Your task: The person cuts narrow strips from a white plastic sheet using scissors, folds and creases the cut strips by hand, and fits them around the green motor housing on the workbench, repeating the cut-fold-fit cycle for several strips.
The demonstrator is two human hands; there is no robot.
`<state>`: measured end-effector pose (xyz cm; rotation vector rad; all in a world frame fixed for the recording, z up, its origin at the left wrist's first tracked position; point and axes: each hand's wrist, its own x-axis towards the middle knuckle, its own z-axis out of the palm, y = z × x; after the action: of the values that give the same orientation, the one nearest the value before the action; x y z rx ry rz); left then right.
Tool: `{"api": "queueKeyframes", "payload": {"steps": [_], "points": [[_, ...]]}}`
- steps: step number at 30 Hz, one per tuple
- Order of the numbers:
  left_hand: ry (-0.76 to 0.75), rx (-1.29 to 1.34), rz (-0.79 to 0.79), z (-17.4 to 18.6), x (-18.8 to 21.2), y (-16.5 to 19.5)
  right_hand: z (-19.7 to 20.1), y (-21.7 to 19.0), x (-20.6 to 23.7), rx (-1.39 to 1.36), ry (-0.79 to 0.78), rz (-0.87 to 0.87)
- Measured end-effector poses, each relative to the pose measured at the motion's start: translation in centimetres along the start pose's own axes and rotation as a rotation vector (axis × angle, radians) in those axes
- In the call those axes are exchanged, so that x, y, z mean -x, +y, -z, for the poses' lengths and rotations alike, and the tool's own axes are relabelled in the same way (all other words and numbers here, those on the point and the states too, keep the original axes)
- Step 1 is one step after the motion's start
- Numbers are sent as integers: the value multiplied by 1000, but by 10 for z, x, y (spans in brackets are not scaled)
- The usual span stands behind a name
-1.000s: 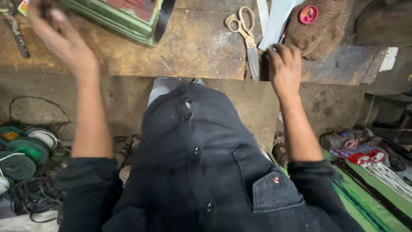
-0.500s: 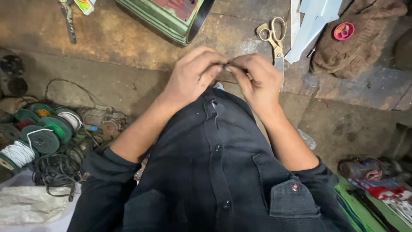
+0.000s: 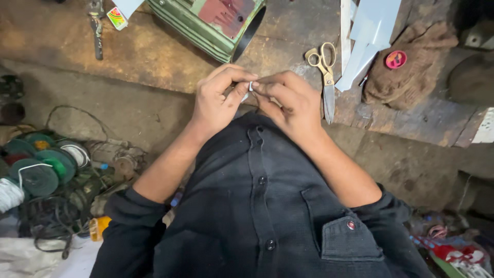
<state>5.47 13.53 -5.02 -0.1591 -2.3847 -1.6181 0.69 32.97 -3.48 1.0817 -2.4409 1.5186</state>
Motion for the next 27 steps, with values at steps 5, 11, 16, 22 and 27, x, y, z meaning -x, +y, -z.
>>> {"api": "queueKeyframes", "payload": {"steps": [5, 11, 16, 22, 27], "points": [[-27, 102, -7, 6, 10, -6, -10, -8, 10, -7, 81, 20], [-71, 483, 229, 1, 11, -8, -37, -7, 9, -311, 250, -307], [-78, 378, 106, 24, -7, -10, -43, -13, -5, -312, 277, -318], [-113, 210, 34, 58, -12, -6, -51, -36, -2, 44, 225, -348], [-176, 209, -29, 90, 3, -1, -73, -56, 3, -500, 180, -502]]}}
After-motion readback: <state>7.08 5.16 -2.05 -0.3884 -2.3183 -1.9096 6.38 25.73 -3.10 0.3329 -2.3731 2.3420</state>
